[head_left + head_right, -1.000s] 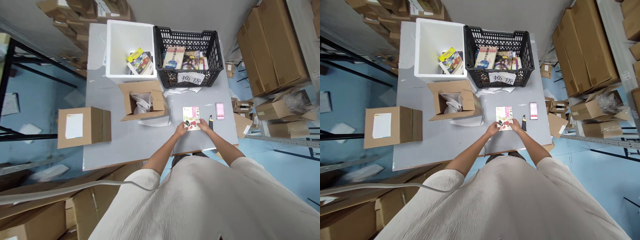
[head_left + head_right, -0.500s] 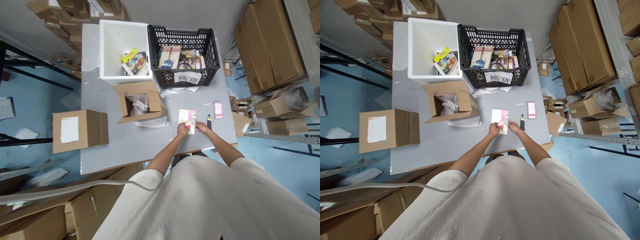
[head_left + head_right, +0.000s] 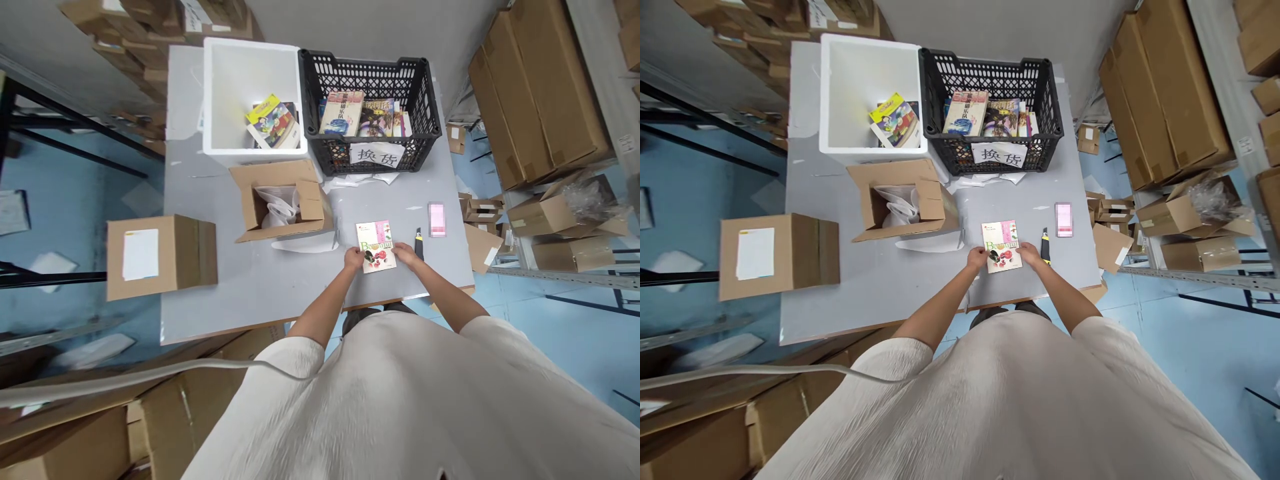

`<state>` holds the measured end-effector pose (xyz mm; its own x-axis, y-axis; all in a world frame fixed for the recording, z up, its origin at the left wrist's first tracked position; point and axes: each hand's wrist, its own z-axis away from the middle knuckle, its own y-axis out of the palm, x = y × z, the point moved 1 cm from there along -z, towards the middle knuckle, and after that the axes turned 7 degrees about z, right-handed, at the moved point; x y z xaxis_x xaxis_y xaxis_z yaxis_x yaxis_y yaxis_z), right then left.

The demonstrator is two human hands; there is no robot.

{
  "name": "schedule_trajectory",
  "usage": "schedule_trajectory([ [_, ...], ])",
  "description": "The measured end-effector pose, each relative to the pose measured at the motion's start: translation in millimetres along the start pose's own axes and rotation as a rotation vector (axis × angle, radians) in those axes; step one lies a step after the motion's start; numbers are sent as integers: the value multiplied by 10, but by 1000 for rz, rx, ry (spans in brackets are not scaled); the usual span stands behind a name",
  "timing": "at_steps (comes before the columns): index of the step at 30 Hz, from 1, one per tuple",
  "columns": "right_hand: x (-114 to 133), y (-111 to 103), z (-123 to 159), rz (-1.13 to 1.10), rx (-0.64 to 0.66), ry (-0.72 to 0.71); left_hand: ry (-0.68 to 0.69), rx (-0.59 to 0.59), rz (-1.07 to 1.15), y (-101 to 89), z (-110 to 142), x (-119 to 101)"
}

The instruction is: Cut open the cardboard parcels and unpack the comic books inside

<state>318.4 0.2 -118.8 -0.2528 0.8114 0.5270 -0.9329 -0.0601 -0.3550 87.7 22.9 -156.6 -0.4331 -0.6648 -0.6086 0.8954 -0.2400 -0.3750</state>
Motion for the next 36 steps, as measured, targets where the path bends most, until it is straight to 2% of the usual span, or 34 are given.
schedule_trajectory([
  [7, -56, -115, 86, -20, 42, 15, 87, 53, 132, -33, 168, 39],
  [14, 78, -230, 208, -98, 124, -130, 179, 108, 330, -134, 233, -219],
  [16, 149, -268, 248, -126, 74, -171, 194, 109, 366, -186, 235, -315],
  [20, 325, -325, 343, -134, -28, -286, 239, 52, 294, -286, 247, -522],
  [23, 482, -307, 446, -102, -53, -383, 319, 39, 316, -251, 304, -699],
  [26, 617, -234, 585, 45, -145, -476, 378, 197, 450, -104, 399, -864],
  [27, 650, -201, 637, 122, -185, -532, 396, 211, 484, -61, 429, -906],
  [30, 707, -93, 782, 384, -262, -769, 453, 156, 549, -17, 490, -987],
  [32, 712, -24, 841, 550, -258, -911, 477, 93, 572, -63, 498, -1008],
  [34, 700, 19, 849, 663, -230, -990, 489, 48, 600, -142, 485, -1015],
  [36, 687, 13, 805, 682, -209, -1001, 476, 43, 635, -228, 458, -1011],
])
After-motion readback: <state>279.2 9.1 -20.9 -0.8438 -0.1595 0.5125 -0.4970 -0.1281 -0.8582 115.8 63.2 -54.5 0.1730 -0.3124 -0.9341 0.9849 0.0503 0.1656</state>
